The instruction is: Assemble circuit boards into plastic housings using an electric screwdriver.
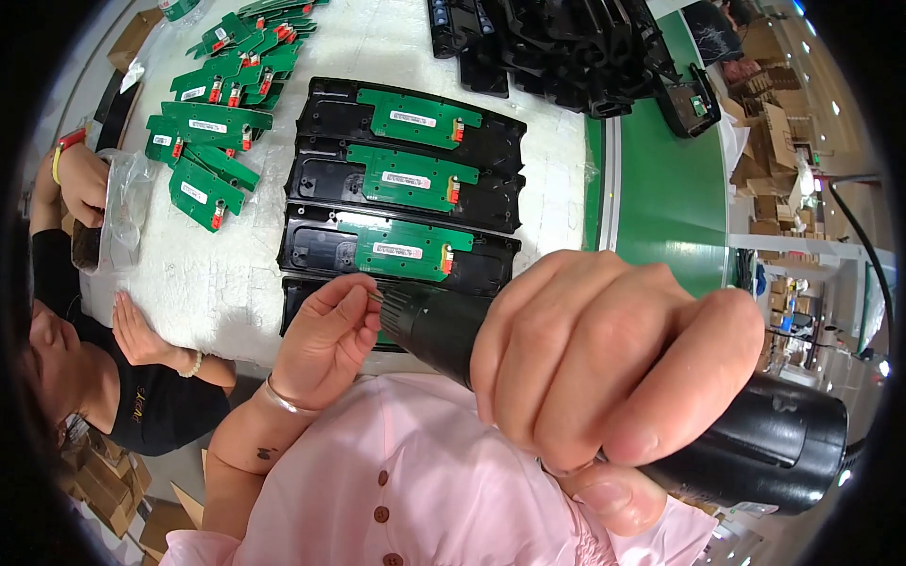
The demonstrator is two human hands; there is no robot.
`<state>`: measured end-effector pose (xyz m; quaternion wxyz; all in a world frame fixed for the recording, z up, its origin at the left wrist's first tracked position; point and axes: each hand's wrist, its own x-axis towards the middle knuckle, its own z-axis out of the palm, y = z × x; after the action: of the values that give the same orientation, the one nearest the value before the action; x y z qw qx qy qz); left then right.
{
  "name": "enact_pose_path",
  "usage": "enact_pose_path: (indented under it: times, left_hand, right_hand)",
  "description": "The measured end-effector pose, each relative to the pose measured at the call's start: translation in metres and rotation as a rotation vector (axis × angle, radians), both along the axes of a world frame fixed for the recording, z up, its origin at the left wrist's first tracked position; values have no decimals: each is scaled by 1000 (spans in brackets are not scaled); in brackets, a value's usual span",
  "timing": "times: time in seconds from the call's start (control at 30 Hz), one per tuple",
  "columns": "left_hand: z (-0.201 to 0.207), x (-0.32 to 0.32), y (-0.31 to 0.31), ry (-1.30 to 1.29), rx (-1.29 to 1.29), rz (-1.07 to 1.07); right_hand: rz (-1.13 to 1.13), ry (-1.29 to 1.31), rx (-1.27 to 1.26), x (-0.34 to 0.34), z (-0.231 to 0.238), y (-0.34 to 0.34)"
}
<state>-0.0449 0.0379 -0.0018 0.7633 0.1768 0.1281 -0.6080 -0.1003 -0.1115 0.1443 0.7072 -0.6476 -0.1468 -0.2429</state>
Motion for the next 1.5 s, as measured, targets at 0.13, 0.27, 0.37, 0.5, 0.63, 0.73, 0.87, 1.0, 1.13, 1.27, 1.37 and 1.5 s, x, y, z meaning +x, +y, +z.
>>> enact_pose_path:
  times: [0.13, 0.27, 0.37, 0.5, 0.63, 0.73, 0.87, 1.0, 1.13, 1.27, 1.37, 1.5]
  left_hand:
    - [-5, -1, 0, 75, -73, 11]
    - [-5, -2, 0, 104, -91, 34]
    - [-6, -1, 3, 89, -128, -22]
    - [-6, 4, 8, -34, -90, -59]
    - [-11, 4, 15, -2, -157, -109]
    - [3, -2, 13, -16, -114, -77]
    - [6, -8, 10, 122, -69, -145]
    - [-7, -10, 25, 26, -114, -264]
    - [-14, -21, 31, 37, -129, -220]
    - [-18, -22, 31, 19, -151, -236]
    - [-19, -23, 27, 4, -157, -213]
    - [-22, -20, 19, -57, -74, -185]
  right_hand:
    - [-46, -10, 13, -3, -1, 4]
    - [-20, 13, 20, -3, 0, 4]
    - [49, -13, 28, 0, 1, 3]
    - [149, -31, 21, 3, 2, 5]
    - [108, -46, 56, 7, -1, 15]
    - [19, 47, 10, 13, -4, 15]
    - [-183, 27, 49, 30, -34, 20]
    - [-334, 127, 3, 54, -59, 17]
    - [-367, 270, 21, 60, -72, 17]
    - [-205, 219, 61, 59, -78, 7]
    - [-201, 237, 43, 62, -79, 6]
    - [-121, 266, 66, 72, -84, 5]
